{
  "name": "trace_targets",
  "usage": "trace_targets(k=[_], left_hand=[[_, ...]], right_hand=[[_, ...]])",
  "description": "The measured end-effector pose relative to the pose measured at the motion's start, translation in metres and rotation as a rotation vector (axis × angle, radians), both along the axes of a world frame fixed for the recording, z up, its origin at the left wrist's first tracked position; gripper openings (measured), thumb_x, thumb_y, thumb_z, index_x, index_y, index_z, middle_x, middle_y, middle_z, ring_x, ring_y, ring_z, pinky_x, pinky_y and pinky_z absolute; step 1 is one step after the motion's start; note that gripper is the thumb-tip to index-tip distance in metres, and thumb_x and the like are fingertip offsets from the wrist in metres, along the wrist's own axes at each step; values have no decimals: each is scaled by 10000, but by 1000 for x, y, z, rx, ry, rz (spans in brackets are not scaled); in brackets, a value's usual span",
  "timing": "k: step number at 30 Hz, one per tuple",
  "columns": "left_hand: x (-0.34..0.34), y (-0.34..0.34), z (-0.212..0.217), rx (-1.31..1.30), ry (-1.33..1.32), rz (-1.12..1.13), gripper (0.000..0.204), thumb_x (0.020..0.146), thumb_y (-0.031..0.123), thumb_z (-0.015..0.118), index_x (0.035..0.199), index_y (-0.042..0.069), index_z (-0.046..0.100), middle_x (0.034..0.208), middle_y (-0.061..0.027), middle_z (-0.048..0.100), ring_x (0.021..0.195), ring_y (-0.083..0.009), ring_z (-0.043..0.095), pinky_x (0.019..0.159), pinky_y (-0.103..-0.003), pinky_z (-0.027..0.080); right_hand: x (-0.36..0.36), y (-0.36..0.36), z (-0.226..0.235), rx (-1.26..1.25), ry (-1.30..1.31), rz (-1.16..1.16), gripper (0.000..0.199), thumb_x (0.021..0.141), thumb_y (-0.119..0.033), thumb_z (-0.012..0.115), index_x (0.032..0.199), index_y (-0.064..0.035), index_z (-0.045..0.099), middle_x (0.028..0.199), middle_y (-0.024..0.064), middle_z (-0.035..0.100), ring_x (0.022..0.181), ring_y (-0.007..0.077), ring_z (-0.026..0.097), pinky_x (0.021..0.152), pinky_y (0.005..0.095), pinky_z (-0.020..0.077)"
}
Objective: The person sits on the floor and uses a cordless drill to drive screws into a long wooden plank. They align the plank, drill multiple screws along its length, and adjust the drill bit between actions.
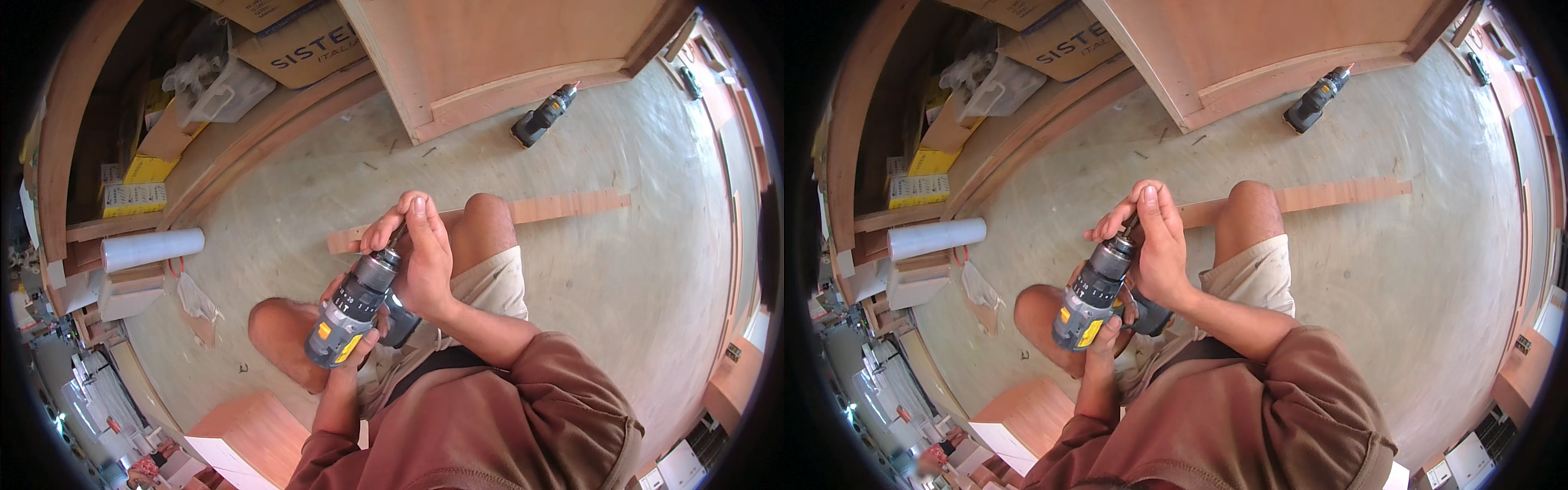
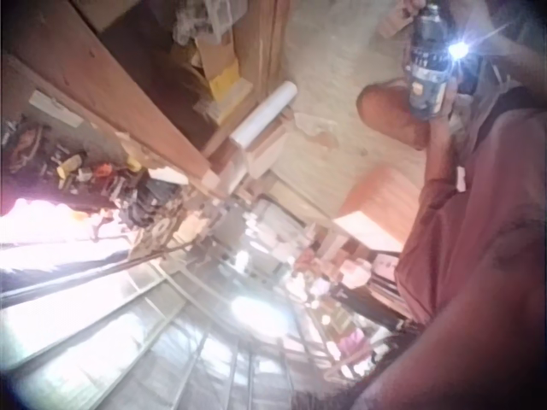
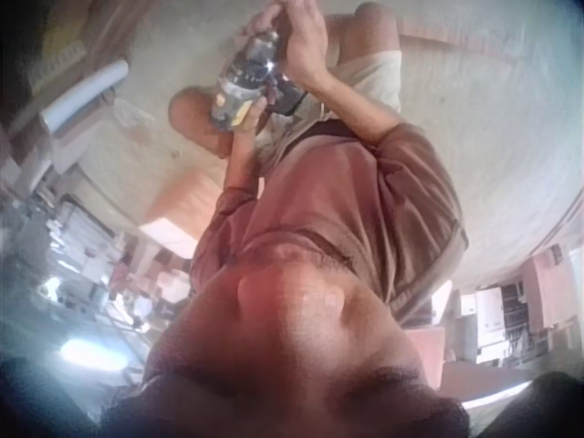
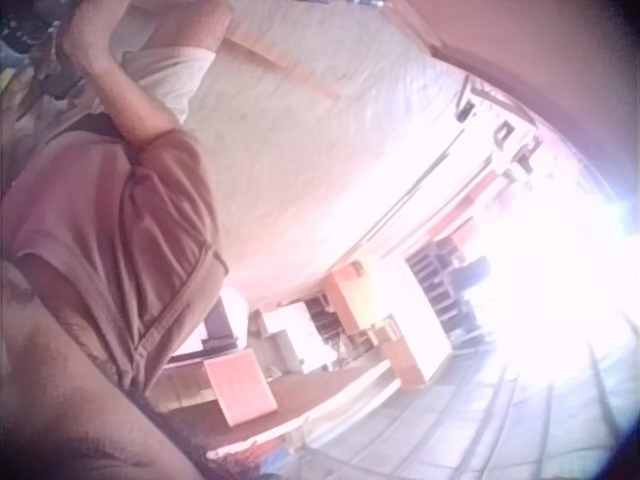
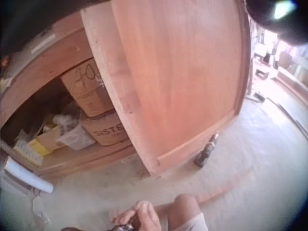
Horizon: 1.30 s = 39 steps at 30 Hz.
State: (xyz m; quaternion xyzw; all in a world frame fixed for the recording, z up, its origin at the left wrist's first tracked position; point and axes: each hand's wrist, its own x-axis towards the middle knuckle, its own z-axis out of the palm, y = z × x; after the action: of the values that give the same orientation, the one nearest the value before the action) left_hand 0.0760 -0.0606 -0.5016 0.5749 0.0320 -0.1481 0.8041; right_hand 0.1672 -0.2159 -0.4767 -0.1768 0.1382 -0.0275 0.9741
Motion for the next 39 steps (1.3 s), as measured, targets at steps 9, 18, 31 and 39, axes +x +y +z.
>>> trace_targets(k=[9, 18, 31, 39], left_hand=[[-9, 5, -7, -129, 1, 51, 1057, 836, 306, 885, 1583, 116, 162, 1067, -209, 620, 597, -191, 608, 563, -336, 537], [-4, 2, -1, -99, -30, 44, 1058, 834, 309, 883, 1590, 117, 168, 1072, -227, 623, 607, -197, 609, 555, -340, 524], [-23, 21, -26, 92, 64, 16, 1033, 826, 341, 873, 1586, 85, 222, 1194, -168, 605, 694, -199, 632, 599, -323, 530], [-48, 53, -79, 254, -7, 6, 656, 865, 347, 791, 1349, 32, 480, 1068, -78, 599, 850, -174, 603, 713, -314, 499]], right_hand=[[-4, 0, 15, -54, -3, -48, 285, 1169, -353, 344, 1096, -97, 446, 769, 117, 601, 782, 261, 645, 874, 539, 598], [-2, 2, 13, -31, -6, -63, 281, 1170, -349, 346, 1109, -94, 446, 803, 115, 608, 800, 250, 648, 890, 528, 593], [-13, 16, 18, -51, 39, -40, 281, 1172, -337, 356, 1091, -85, 451, 799, 117, 611, 791, 232, 630, 827, 408, 565], [-12, 20, 14, -52, 62, -40, 190, 1108, -235, 556, 1138, -99, 426, 830, 69, 609, 731, 176, 644, 631, 329, 599]])
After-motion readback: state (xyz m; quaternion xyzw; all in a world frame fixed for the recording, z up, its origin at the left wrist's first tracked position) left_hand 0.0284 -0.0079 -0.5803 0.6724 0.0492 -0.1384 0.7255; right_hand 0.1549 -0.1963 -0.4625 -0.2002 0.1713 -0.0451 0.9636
